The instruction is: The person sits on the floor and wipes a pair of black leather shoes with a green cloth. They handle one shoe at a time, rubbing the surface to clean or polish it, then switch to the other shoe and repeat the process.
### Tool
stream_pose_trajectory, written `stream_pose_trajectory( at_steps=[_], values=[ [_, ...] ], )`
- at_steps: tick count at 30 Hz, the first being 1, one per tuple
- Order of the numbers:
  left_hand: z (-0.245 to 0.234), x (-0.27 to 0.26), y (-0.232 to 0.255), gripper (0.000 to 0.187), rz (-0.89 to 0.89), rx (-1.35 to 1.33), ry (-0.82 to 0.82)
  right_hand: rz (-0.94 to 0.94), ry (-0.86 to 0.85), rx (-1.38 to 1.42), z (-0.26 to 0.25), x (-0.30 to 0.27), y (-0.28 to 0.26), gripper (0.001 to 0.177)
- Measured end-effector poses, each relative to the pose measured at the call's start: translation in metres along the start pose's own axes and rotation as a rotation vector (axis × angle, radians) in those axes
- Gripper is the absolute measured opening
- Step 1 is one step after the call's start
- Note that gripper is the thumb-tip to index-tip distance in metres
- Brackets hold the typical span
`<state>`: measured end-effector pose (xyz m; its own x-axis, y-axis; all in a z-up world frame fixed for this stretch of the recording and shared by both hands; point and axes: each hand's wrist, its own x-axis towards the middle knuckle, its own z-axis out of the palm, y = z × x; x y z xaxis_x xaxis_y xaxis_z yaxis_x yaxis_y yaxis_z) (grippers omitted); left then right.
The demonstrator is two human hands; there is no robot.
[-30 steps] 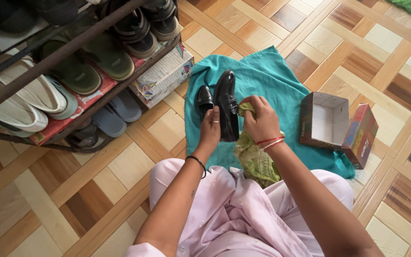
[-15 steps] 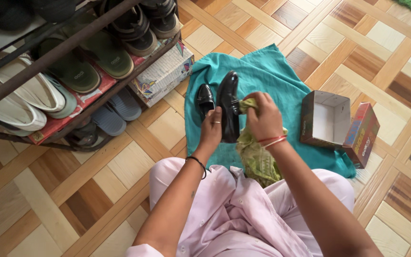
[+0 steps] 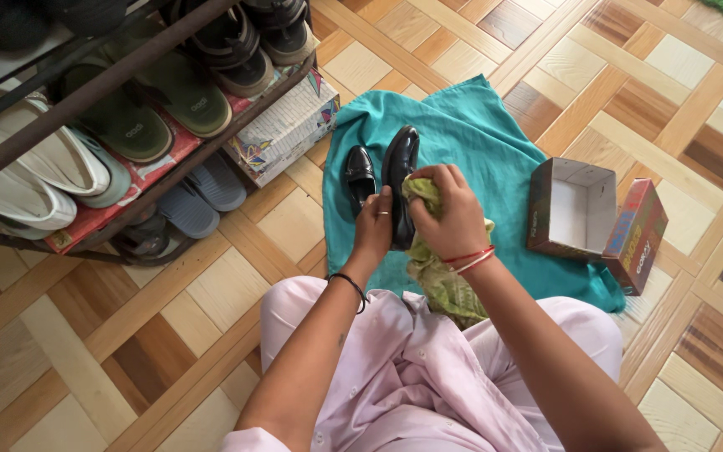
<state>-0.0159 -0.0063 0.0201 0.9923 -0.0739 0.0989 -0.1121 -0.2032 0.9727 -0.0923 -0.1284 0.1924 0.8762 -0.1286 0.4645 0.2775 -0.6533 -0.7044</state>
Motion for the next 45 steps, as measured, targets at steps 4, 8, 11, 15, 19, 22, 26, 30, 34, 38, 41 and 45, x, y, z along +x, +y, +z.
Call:
stream_pose_trajectory(
  at_steps=[4, 8, 11, 15, 19, 22, 26, 30, 34, 38, 41, 45],
  values=[
    [-0.001, -0.005, 0.004, 0.06, -0.004, -0.074, -0.035, 0.075, 0.042, -0.07, 0.001, 0.008, 0.022, 0.025],
    [0.005, -0.003, 0.008, 0.063, -0.009, -0.026, -0.053, 0.143, 0.049, -0.079, 0.0, 0.01, 0.037, 0.026],
    [0.006, 0.0, 0.014, 0.063, -0.026, -0.03, -0.044, 0.053, 0.083, -0.061, 0.0, 0.008, 0.026, 0.026],
    [0.004, -0.002, 0.018, 0.066, -0.116, 0.023, -0.061, -0.035, 0.027, -0.048, -0.003, 0.003, 0.009, 0.026],
    [0.004, -0.006, 0.01, 0.073, -0.066, -0.155, -0.084, 0.103, 0.062, -0.024, 0.002, 0.008, 0.021, 0.025],
    [0.01, -0.005, -0.006, 0.078, -0.106, -0.223, -0.087, 0.185, 0.068, -0.003, 0.005, 0.008, 0.029, 0.025],
    [0.02, 0.002, -0.018, 0.08, -0.278, -0.322, -0.083, -0.056, 0.068, -0.016, 0.005, -0.002, 0.018, 0.027],
    [0.013, -0.005, -0.016, 0.078, -0.238, -0.357, -0.063, -0.037, -0.007, -0.028, 0.0, -0.005, 0.017, 0.03],
    [0.009, -0.015, -0.028, 0.079, -0.282, -0.395, -0.091, 0.07, -0.056, -0.04, -0.002, -0.005, 0.03, 0.026],
    [0.012, -0.022, -0.056, 0.079, -0.316, -0.339, -0.106, 0.024, -0.095, 0.054, 0.003, -0.018, 0.026, 0.024],
    [0.007, -0.034, -0.066, 0.078, -0.412, -0.361, -0.135, 0.046, -0.123, -0.014, 0.011, -0.023, 0.027, 0.024],
    [-0.007, -0.047, -0.064, 0.078, -0.396, -0.334, -0.139, 0.107, -0.158, -0.037, 0.02, -0.028, 0.034, 0.028]
  ],
)
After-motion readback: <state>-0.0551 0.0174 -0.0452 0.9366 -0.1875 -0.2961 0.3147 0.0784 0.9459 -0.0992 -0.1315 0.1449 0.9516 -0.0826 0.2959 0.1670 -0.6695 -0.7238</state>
